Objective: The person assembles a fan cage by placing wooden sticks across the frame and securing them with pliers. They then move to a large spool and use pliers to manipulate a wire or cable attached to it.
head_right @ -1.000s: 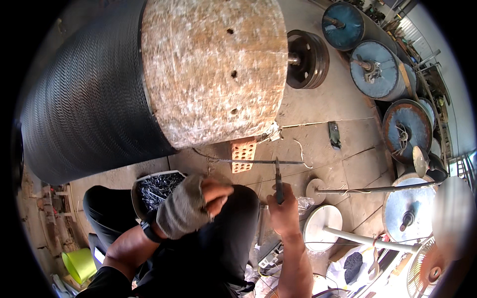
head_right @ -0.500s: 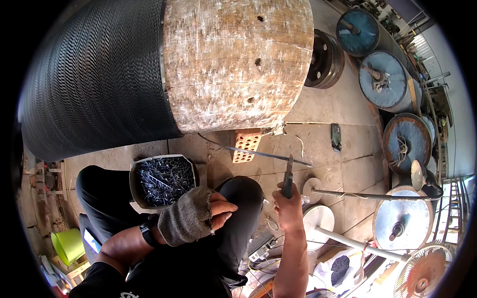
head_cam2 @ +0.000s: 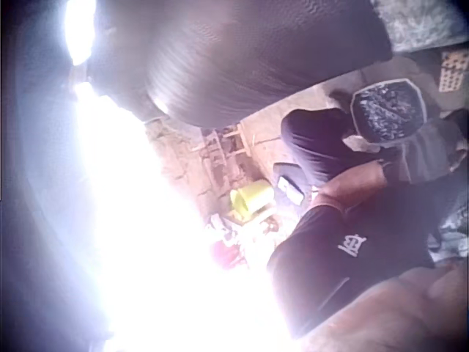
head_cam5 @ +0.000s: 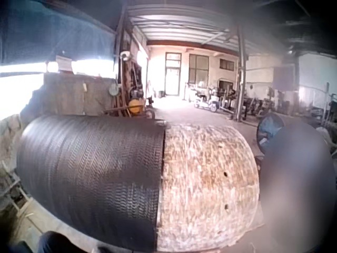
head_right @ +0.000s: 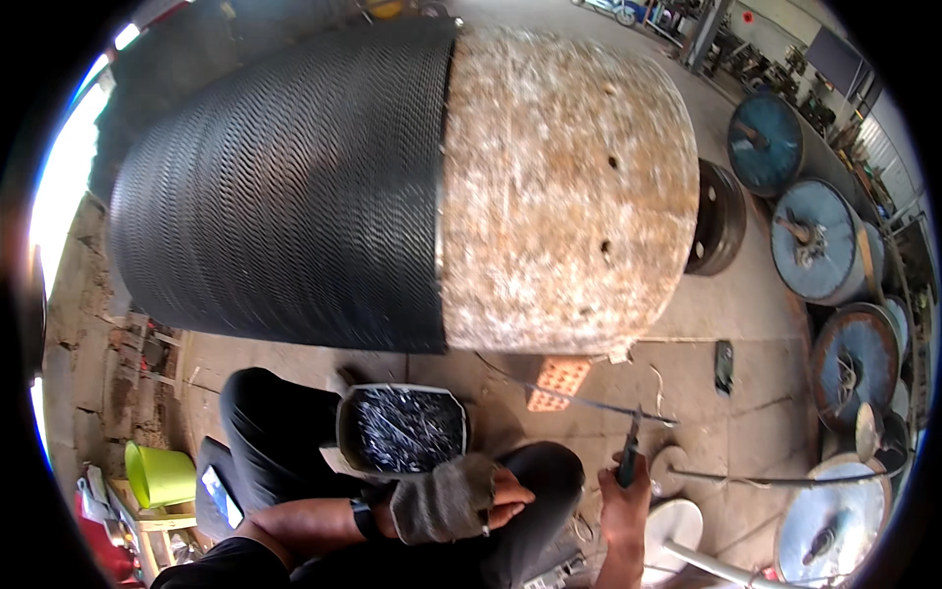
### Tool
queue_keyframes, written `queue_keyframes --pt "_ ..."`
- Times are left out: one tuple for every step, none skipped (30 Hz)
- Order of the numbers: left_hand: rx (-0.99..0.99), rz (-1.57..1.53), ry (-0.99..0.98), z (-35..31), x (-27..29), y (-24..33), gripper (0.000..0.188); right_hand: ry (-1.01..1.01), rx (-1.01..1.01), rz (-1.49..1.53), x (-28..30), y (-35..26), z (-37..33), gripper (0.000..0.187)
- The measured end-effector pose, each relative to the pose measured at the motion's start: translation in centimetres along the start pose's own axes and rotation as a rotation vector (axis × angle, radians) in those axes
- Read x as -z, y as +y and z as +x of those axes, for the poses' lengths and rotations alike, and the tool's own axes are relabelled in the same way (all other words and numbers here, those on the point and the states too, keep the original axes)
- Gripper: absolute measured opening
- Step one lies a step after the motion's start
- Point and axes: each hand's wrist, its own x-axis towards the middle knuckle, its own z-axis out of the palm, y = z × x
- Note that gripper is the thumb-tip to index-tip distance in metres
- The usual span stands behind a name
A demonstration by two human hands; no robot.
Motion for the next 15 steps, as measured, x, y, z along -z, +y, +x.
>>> queue_keyframes --pt "-0.034 0.046 0.023 0.1 0.0 -0.1 0.024 0.051 0.025 -0.09 -0.2 -0.1 0.1 0.028" --pt "-0.029 0.072 0.025 0.1 0.1 -0.2 0.025 0.039 0.069 -0.099 -0.3 -0.3 0.2 0.028" --pt "-0.023 0.088 0.023 0.2 0.2 -0.2 0.026 0.052 0.073 -0.144 -0.3 -0.5 0.3 0.028" --pt "-0.112 0.13 0.098 0.4 0.5 -0.4 0.03 0.053 0.089 -0.147 -0.4 -0.7 0.5 0.028" --pt "-0.077 0.187 0.112 0.7 0.9 -0.5 0.031 0.058 0.075 -0.159 -0.4 -0.9 0.6 0.028" --pt "-0.054 0.239 0.128 0.9 1.5 -0.5 0.032 0.064 0.117 -0.174 -0.4 -1.1 0.8 0.029" --pt "-0.031 0.288 0.143 1.3 2.1 -0.5 0.033 0.066 0.14 -0.173 -0.4 -1.2 0.9 0.029" --pt "0.034 0.261 0.16 1.6 3.1 -0.6 0.038 0.067 0.153 -0.189 -0.4 -1.4 1.0 0.029" --pt "0.021 0.437 0.215 1.9 4.2 -0.6 0.042 0.076 0.153 -0.215 -0.4 -1.6 1.2 0.03" --pt "0.005 0.611 0.269 2.2 5.4 -0.7 0.047 0.081 0.135 -0.208 -0.5 -1.7 1.2 0.03" --pt "-0.013 0.784 0.32 2.6 6.6 -0.7 0.052 0.072 0.185 -0.204 -0.5 -1.9 1.2 0.029" --pt "0.031 0.807 0.372 3.0 7.6 -0.9 0.057 0.075 0.213 -0.214 -0.6 -2.0 1.2 0.028" --pt "0.074 0.829 0.421 3.4 8.5 -1.0 0.062 0.08 0.234 -0.23 -0.7 -2.1 1.1 0.026" --pt "0.053 0.897 0.429 3.9 9.4 -1.2 0.069 0.077 0.239 -0.213 -0.8 -2.2 1.1 0.027" --pt "0.093 0.875 0.426 4.2 9.9 -1.3 0.07 0.078 0.238 -0.204 -0.8 -2.4 1.0 0.027"
